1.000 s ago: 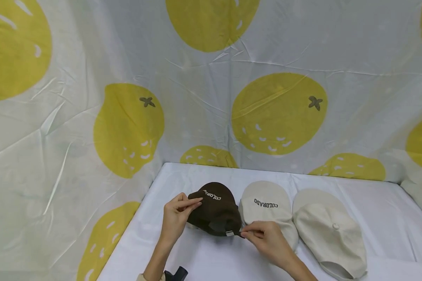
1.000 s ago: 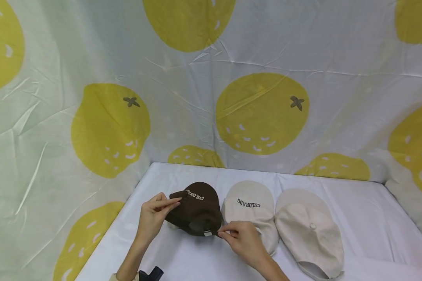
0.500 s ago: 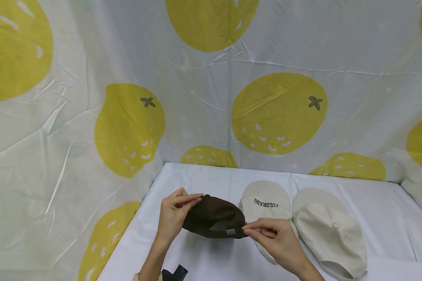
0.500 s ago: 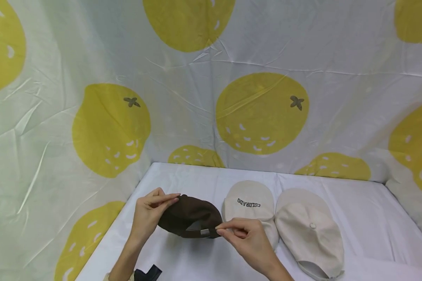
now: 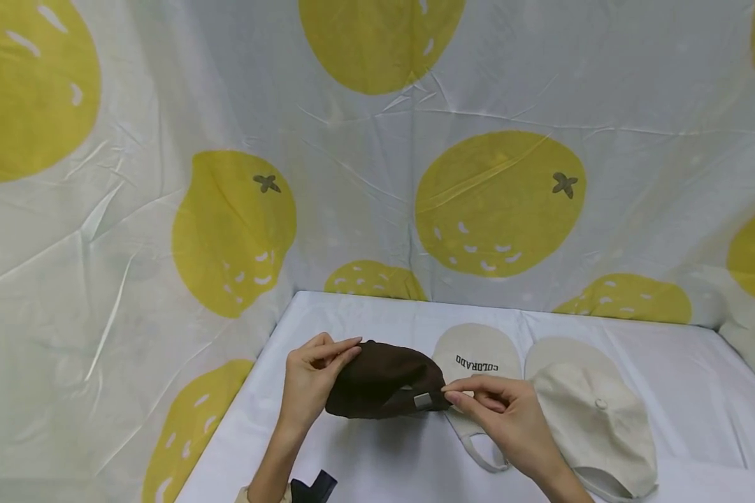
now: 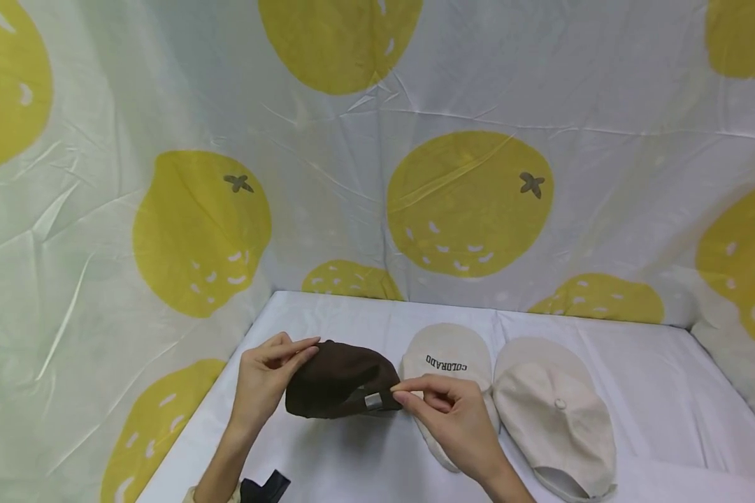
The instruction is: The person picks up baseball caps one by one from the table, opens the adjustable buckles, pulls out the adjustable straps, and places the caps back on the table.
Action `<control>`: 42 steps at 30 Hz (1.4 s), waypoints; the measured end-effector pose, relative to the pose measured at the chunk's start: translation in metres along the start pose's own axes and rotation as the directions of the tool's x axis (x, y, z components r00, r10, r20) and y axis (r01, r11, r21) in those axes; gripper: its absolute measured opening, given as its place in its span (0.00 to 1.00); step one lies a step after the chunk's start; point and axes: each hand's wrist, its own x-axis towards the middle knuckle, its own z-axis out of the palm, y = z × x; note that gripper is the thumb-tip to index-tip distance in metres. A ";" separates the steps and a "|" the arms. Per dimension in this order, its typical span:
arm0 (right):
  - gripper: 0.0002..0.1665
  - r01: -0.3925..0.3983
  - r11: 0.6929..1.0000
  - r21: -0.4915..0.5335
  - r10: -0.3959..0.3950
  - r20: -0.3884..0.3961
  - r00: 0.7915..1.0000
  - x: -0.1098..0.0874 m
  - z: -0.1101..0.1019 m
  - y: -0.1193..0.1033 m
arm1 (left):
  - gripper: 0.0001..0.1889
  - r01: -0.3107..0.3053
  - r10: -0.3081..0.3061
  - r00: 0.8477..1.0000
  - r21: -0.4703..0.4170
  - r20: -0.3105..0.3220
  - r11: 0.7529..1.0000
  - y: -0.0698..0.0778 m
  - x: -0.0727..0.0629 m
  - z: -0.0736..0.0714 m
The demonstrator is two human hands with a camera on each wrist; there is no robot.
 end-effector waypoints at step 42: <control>0.05 -0.113 0.993 0.020 0.114 -0.043 0.993 0.026 0.009 -0.005 | 0.12 -0.668 0.668 0.741 0.178 0.071 0.723 0.012 -0.031 0.043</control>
